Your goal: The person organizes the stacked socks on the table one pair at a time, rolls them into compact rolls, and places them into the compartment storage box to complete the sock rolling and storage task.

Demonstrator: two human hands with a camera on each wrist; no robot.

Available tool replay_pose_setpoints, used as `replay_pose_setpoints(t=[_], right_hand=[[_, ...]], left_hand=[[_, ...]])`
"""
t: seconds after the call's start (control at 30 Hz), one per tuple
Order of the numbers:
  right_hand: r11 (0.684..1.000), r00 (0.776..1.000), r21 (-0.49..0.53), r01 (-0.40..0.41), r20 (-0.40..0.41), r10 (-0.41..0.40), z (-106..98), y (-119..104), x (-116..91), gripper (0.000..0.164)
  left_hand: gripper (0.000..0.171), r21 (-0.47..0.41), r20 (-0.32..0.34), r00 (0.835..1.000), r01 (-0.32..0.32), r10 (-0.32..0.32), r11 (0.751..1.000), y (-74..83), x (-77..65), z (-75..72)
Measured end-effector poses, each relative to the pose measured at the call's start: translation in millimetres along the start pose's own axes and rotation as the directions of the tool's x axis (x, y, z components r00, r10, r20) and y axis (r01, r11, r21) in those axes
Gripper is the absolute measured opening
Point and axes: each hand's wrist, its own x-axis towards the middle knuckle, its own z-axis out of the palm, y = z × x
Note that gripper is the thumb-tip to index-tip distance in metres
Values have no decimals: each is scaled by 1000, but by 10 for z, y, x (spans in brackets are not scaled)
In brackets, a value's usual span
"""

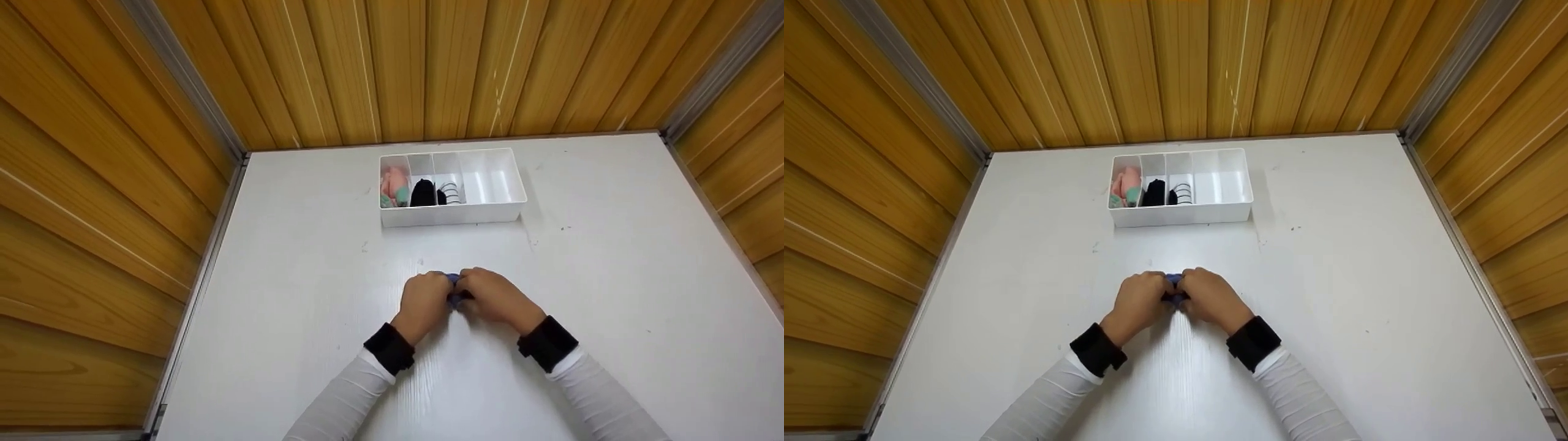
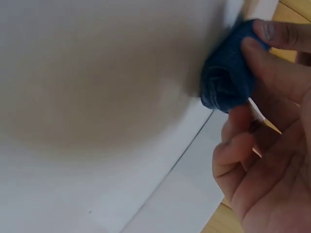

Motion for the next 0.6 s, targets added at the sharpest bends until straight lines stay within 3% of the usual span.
replay_pose_setpoints(t=[0.2,0.3,0.47,0.6], right_hand=[[990,996,-138,7,-90,-19,74,-107,-13,22],[991,995,-135,7,-101,-21,103,-111,2,17],[999,999,-39,-28,-37,27,60,-46,22,10],[998,998,3,-67,15,67,12,-22,-6,10]], left_hand=[[14,-116,94,994,72,-61,991,-97,35,-12],[12,-67,63,997,53,-48,996,-105,-13,-5],[11,81,-43,998,-46,49,996,-47,-123,46],[13,54,-39,998,-47,49,997,-10,-117,78]])
